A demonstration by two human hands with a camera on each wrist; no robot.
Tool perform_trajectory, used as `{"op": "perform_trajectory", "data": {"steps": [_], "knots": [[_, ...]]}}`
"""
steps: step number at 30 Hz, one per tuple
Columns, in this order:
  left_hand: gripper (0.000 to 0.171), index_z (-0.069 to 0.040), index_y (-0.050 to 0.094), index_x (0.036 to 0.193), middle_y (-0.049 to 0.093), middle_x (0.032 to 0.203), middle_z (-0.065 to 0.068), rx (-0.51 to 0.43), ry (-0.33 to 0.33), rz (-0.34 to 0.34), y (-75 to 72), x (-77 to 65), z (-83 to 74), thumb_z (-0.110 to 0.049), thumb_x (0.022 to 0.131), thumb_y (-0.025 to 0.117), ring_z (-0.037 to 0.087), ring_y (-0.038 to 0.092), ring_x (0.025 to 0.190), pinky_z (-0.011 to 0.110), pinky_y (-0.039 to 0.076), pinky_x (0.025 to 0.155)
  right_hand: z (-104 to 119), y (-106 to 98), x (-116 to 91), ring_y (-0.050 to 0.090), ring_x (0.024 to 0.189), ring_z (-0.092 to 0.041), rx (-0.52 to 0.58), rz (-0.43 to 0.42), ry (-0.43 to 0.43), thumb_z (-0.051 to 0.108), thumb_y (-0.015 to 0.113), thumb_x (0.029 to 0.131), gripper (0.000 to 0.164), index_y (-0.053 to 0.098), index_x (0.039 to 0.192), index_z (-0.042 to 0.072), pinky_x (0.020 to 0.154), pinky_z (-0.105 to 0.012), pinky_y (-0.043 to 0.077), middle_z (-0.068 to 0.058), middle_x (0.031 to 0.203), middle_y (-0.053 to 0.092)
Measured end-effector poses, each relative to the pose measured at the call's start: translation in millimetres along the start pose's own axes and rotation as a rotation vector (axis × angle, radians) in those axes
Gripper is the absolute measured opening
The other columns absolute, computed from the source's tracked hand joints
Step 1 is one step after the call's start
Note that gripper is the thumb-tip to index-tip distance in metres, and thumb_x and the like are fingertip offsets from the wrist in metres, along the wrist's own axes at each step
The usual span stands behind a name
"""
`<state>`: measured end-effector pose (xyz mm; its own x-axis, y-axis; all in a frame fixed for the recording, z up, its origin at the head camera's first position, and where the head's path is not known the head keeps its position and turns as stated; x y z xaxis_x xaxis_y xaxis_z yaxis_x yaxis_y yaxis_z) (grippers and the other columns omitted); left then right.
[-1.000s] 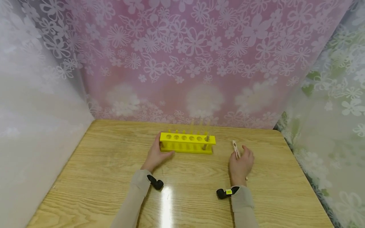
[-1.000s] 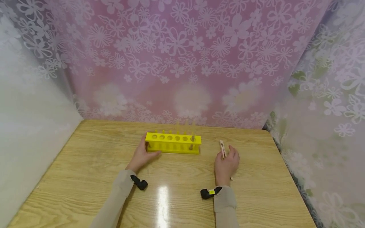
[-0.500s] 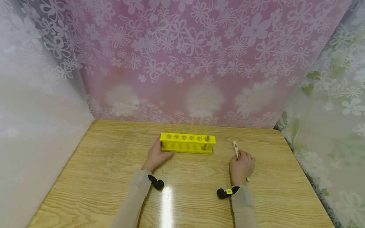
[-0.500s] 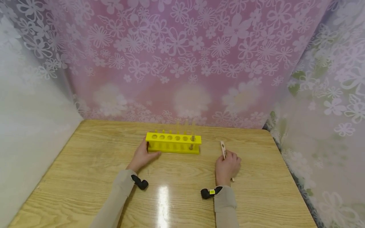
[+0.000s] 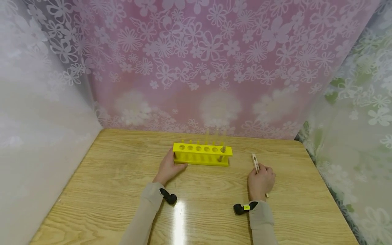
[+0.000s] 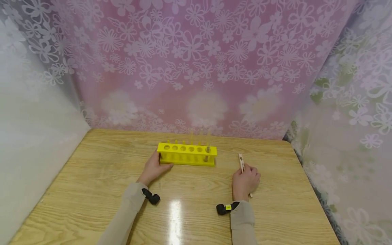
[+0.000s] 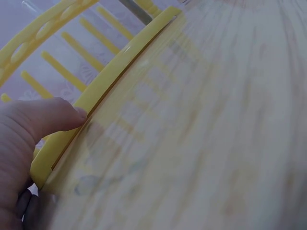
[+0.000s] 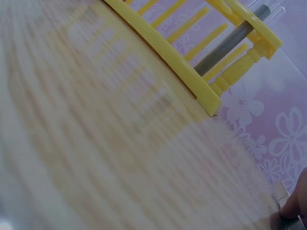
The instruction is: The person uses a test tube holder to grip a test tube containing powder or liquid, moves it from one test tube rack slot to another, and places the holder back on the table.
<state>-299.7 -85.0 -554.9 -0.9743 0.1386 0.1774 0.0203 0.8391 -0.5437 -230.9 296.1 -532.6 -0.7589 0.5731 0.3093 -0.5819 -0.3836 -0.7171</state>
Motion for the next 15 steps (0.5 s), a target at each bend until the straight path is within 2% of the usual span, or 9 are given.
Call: {"op": "perform_trajectory", "data": {"steps": [8,15], "knots": [[0.095,-0.011,0.032,0.153,0.052,0.141,0.012,0.032,0.014,0.0,1.4,2.0,2.8,-0.03,0.078,0.085,0.028,0.052,0.125,0.047,0.041,0.105,-4.2,1.7,0.1,0.047,0.104,-0.048,0.026,0.024,0.029,0.009,0.057,0.093,0.03,0.066,0.118,-0.006,0.089,-0.058,0.037,-0.028,0.112,0.055],[0.092,-0.011,0.034,0.152,0.052,0.139,0.012,0.031,-0.005,0.001,1.1,1.0,2.1,-0.031,0.078,0.085,0.028,0.052,0.125,0.047,0.041,0.105,0.6,-0.2,0.7,0.045,0.106,-0.048,0.025,0.07,0.041,0.008,0.055,0.095,0.029,0.064,0.118,-0.007,0.087,-0.06,0.037,-0.028,0.113,0.052]]}}
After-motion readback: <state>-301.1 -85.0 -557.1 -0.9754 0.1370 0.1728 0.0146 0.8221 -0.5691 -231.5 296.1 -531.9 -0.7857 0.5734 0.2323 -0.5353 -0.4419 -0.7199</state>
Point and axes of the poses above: each hand's wrist, its own x-axis towards the middle knuckle, its own y-axis out of the palm, z = x × y, the point moved 6 cm from there along x, towards the middle knuckle
